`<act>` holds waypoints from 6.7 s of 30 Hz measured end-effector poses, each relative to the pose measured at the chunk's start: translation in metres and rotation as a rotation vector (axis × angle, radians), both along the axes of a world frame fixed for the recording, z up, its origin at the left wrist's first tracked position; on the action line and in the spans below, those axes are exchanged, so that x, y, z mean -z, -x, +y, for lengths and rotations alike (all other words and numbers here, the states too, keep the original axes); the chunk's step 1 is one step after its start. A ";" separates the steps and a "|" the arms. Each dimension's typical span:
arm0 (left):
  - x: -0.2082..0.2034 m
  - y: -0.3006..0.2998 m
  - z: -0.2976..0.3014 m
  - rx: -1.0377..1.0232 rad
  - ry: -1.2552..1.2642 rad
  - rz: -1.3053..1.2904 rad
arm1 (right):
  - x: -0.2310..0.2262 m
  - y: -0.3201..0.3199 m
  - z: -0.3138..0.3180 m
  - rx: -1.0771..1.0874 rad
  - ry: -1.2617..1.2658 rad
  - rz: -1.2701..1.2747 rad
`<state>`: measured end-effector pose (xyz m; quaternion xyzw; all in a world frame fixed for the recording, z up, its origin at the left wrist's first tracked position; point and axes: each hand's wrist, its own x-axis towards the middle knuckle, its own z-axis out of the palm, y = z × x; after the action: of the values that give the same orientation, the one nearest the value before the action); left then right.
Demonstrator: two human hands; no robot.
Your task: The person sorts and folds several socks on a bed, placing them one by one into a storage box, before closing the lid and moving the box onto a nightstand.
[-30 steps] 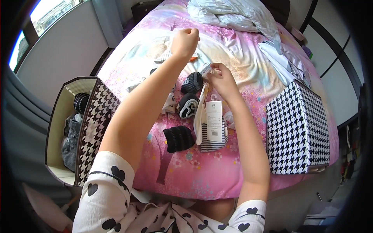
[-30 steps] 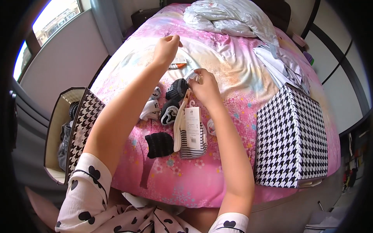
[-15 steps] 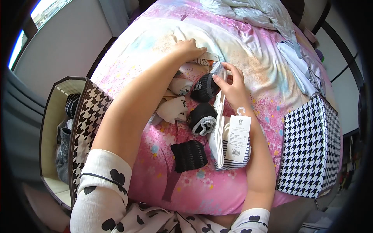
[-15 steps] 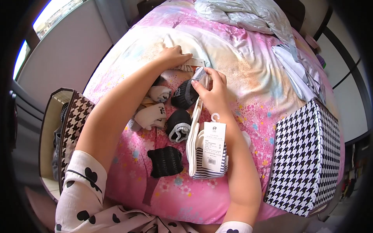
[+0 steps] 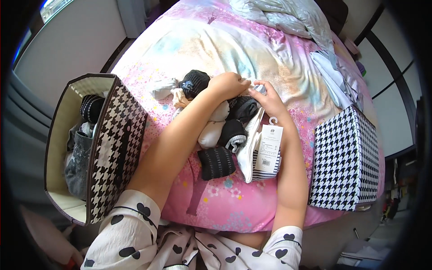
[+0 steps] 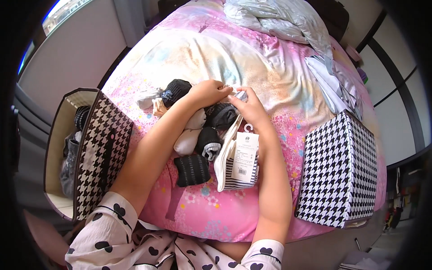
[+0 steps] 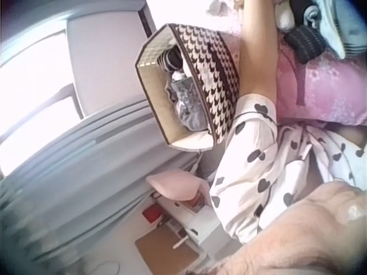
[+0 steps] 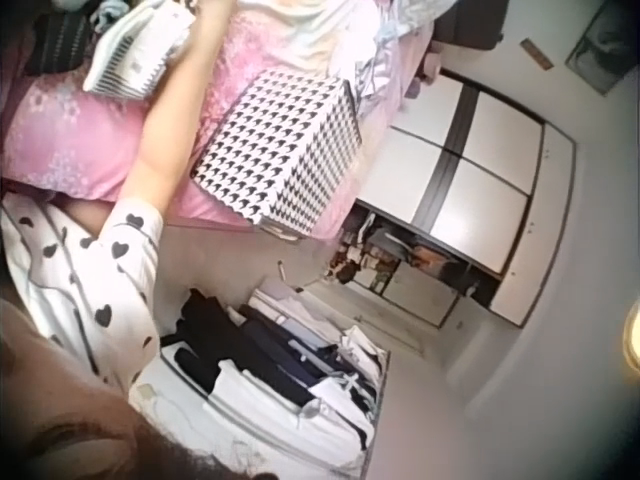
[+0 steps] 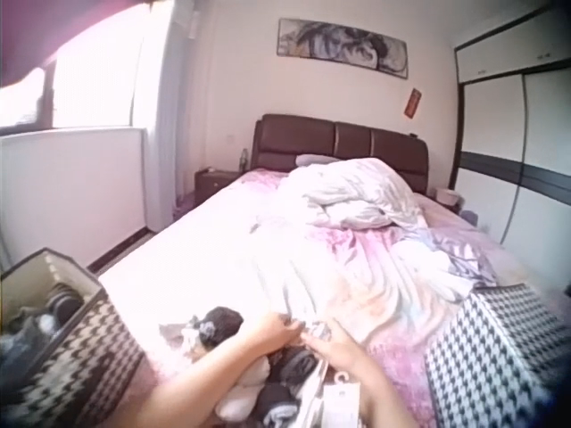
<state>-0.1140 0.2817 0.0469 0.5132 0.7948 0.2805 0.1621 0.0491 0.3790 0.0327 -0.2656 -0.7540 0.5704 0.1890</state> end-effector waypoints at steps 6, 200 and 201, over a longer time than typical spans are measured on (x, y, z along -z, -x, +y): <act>-0.026 -0.018 -0.032 0.131 0.111 -0.006 | -0.037 -0.039 -0.018 -0.058 0.020 -0.153; -0.057 -0.190 -0.317 0.371 -0.669 -0.395 | -0.038 -0.123 -0.348 0.378 -0.418 0.477; -0.049 -0.194 -0.303 0.387 -0.667 -0.313 | -0.023 -0.128 -0.341 0.469 -0.365 0.459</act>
<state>0.0801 -0.0218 0.0959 0.6285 0.5150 0.5617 0.1554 0.1769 0.0381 0.0556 -0.2581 -0.7002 0.4124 0.5226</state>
